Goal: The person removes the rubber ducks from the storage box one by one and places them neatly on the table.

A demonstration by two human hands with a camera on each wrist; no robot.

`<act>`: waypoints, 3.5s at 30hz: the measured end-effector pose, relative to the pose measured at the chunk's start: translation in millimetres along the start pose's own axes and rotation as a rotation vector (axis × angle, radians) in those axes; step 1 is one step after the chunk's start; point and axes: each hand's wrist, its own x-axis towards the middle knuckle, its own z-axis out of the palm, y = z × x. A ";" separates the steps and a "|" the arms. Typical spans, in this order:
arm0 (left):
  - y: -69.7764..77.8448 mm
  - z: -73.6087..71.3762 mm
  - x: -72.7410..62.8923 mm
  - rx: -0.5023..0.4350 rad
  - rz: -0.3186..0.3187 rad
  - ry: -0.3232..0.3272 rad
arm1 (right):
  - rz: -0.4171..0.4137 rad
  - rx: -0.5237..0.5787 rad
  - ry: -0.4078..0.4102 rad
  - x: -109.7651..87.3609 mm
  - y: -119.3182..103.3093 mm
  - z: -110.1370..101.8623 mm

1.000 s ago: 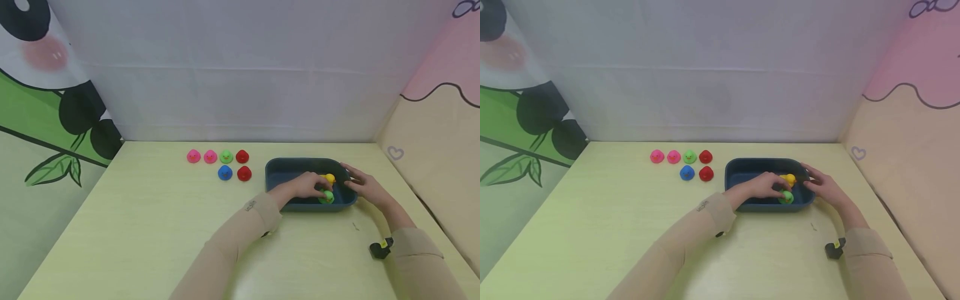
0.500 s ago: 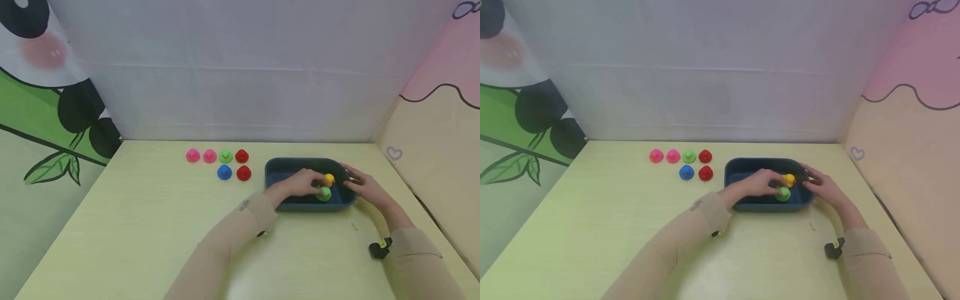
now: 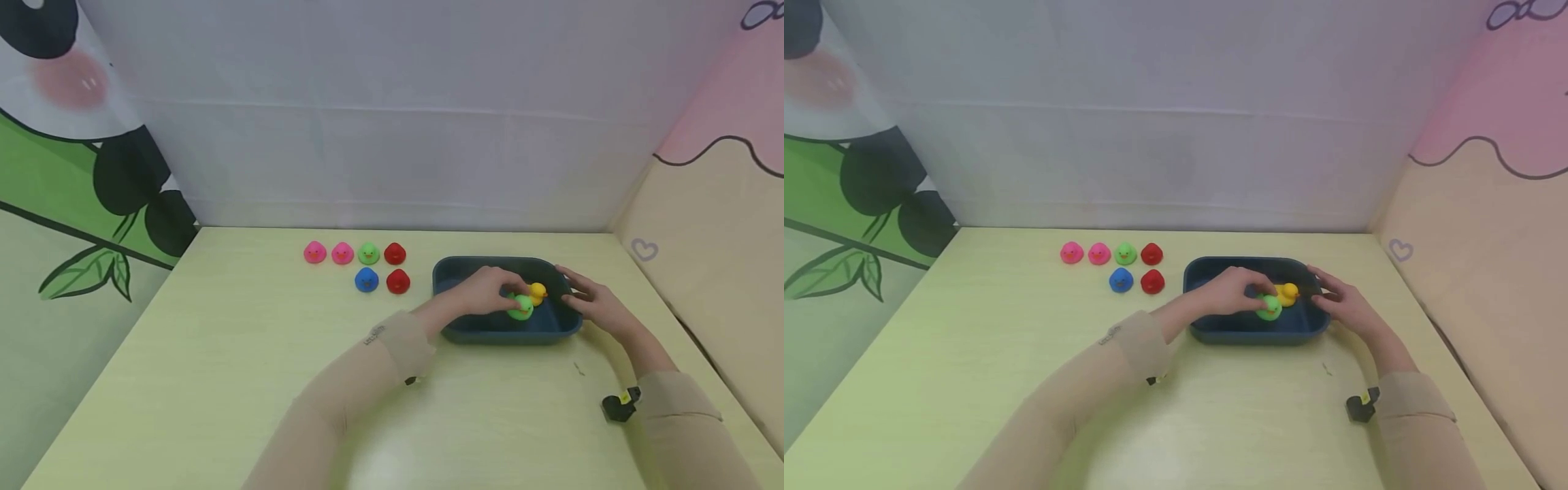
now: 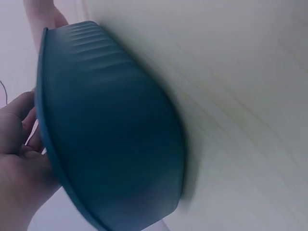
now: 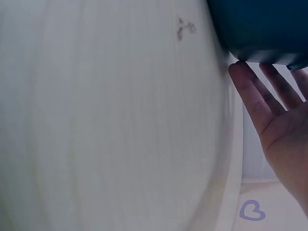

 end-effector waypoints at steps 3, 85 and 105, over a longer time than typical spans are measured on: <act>2.7 -4.8 -6.3 0.005 -0.011 -0.001 | 0.000 0.003 0.001 0.0 0.3 0.7; -121.2 -130.7 -223.0 0.014 -0.185 0.310 | 0.053 0.014 -0.003 -12.6 -7.7 6.7; -171.1 -127.8 -222.9 0.024 -0.370 0.233 | 0.044 0.008 0.000 -12.4 -10.3 7.7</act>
